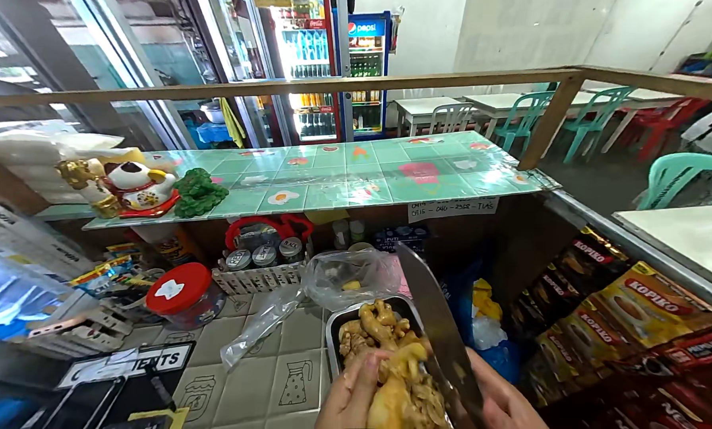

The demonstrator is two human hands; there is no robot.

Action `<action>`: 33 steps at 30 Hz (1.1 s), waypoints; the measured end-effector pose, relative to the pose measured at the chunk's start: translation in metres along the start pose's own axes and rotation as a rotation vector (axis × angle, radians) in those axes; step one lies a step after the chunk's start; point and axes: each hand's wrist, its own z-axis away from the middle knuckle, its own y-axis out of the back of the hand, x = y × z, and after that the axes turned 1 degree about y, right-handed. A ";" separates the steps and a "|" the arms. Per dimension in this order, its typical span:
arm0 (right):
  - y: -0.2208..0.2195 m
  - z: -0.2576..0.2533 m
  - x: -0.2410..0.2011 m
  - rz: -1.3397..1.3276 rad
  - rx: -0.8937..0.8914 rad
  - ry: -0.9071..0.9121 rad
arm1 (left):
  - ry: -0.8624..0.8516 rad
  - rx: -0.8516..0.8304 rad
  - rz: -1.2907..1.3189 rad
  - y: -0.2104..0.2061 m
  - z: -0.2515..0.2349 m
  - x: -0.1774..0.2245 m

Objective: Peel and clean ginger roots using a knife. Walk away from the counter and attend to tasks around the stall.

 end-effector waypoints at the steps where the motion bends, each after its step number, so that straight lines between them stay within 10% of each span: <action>1: -0.006 -0.005 -0.002 0.051 0.057 0.027 | -0.016 -0.022 0.006 -0.001 0.000 -0.002; 23: -0.034 -0.035 -0.009 0.428 0.420 0.043 | -0.179 0.141 -0.303 -0.007 -0.007 -0.025; 33: -0.046 -0.036 0.000 0.461 0.521 0.074 | -0.713 0.463 -1.003 -0.035 -0.015 -0.038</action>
